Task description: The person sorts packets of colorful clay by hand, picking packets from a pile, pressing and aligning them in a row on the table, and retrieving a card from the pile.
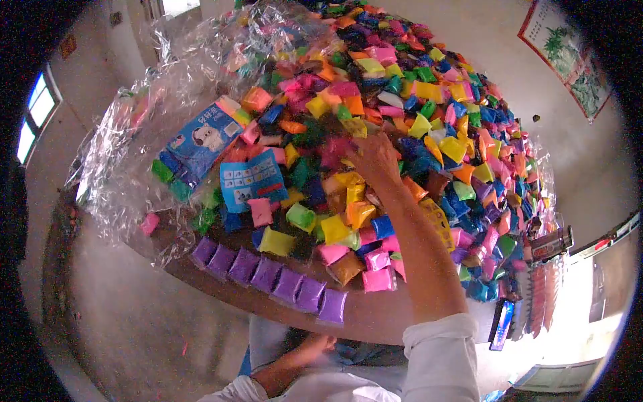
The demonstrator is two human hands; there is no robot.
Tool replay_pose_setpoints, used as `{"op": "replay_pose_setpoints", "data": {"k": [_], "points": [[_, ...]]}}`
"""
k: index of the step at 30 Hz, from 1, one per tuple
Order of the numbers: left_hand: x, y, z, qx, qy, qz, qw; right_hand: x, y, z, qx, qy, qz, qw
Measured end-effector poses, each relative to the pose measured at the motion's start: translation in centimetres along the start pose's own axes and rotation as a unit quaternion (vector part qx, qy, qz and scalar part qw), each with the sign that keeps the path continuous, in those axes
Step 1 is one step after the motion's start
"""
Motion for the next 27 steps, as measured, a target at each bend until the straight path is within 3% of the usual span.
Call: {"op": "replay_pose_setpoints", "data": {"k": [2, 4, 6, 10, 13, 15, 18, 23, 27], "points": [[0.4, 0.1, 0.1, 0.020, 0.000, 0.008, 1.000, 0.6, -0.2, 0.1, -0.026, 0.005, 0.030, 0.999], [0.7, -0.1, 0.4, 0.042, -0.002, 0.016, 0.999, 0.9, -0.5, -0.7, -0.139, 0.076, 0.037, 0.987], [0.9, -0.3, 0.0, -0.072, 0.147, 0.020, 0.986, 1.4, -0.6, -1.2, -0.157, 0.116, 0.033, 0.980], [0.9, -0.2, -0.4, -0.050, 0.249, 0.007, 0.967, 2.5, -0.6, -3.6, -0.209, 0.113, 0.017, 0.971], [0.3, -0.3, -0.6, 0.006, 0.135, -0.006, 0.991, 3.5, -0.7, -4.8, -0.203, 0.145, 0.012, 0.968], [-0.5, -0.3, -1.1, -0.055, -0.007, -0.074, 0.996, 4.0, -0.7, -4.8, -0.188, 0.147, -0.018, 0.971], [-0.2, 0.5, -0.3, -0.078, 0.005, -0.020, 0.997, 5.2, -0.4, -4.4, -0.179, 0.085, 0.017, 0.980], [0.0, 1.2, 0.9, -0.039, -0.057, -0.040, 0.997, 5.7, 0.3, -3.3, -0.220, 0.126, 0.160, 0.954], [0.2, 1.4, 1.2, -0.024, -0.092, -0.053, 0.994, 4.9, 1.1, -3.5, -0.233, 0.104, 0.153, 0.955]]}}
Point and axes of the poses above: each hand's wrist, its own y-axis towards the middle knuckle, its own x-axis out of the back of the hand, z = x × y, the point moved 3 cm from there along y, towards the middle knuckle, and after that the axes turned 1 degree about -z, right-handed, at the moved point
